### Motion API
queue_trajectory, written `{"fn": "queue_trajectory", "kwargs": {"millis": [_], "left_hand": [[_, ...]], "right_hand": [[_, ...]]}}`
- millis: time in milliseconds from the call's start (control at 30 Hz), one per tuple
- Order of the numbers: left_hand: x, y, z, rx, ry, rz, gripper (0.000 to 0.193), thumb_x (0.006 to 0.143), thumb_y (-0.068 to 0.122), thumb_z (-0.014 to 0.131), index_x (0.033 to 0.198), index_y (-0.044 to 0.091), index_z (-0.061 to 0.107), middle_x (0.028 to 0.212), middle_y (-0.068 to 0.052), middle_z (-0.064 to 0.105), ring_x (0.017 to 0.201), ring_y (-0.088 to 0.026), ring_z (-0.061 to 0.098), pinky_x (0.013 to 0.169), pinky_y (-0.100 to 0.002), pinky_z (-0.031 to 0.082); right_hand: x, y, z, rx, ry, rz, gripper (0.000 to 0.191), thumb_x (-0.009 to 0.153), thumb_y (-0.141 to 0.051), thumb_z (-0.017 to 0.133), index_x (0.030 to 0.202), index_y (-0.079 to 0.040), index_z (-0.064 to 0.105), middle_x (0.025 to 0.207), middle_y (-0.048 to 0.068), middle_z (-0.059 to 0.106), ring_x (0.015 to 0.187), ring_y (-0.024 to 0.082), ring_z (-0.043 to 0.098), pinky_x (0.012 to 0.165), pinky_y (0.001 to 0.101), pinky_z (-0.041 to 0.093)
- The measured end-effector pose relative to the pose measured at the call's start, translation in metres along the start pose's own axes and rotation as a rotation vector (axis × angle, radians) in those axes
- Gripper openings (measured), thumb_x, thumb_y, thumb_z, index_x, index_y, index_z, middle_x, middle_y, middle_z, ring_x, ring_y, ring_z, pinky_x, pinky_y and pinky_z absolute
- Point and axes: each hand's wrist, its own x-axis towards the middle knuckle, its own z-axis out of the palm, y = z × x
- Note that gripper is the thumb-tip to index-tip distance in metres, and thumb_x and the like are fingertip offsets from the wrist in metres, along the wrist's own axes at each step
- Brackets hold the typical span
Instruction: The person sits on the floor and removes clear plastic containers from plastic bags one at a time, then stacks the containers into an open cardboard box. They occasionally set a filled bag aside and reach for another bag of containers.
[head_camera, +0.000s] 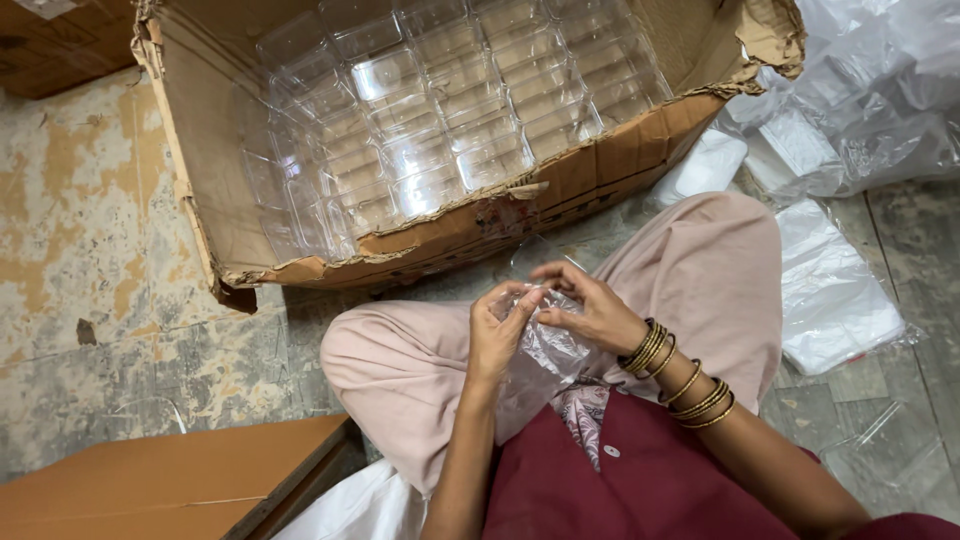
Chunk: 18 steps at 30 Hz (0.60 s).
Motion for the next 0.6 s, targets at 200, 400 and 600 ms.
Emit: {"fn": "queue_trajectory", "kwargs": {"millis": [200, 400, 600], "left_hand": [[0.001, -0.005, -0.009, 0.079, 0.021, 0.072, 0.03, 0.102, 0.018, 0.078, 0.082, 0.002, 0.063, 0.073, 0.006, 0.056, 0.063, 0.0, 0.043, 0.053, -0.019, 0.031], [-0.001, 0.0, -0.007, -0.026, 0.008, 0.016, 0.013, 0.091, 0.02, 0.073, 0.096, 0.008, 0.071, 0.084, 0.006, 0.067, 0.07, 0.001, 0.054, 0.061, -0.017, 0.041], [0.003, -0.009, -0.011, 0.07, -0.02, 0.117, 0.022, 0.097, 0.017, 0.079, 0.084, 0.005, 0.066, 0.078, 0.004, 0.063, 0.068, -0.001, 0.051, 0.06, -0.019, 0.039]], "right_hand": [[-0.001, 0.014, 0.001, -0.079, -0.013, 0.15, 0.028, 0.099, -0.024, 0.068, 0.086, 0.002, 0.069, 0.067, -0.001, 0.058, 0.063, 0.006, 0.051, 0.056, 0.0252, 0.044], [-0.007, 0.017, -0.003, -0.203, 0.095, 0.075, 0.026, 0.1, -0.023, 0.062, 0.093, 0.0, 0.074, 0.063, 0.0, 0.063, 0.057, 0.004, 0.054, 0.051, 0.0246, 0.045], [-0.006, 0.005, -0.001, -0.331, 0.1, -0.076, 0.021, 0.095, -0.019, 0.068, 0.102, -0.001, 0.075, 0.071, 0.004, 0.07, 0.06, 0.01, 0.063, 0.054, 0.0272, 0.05]]}}
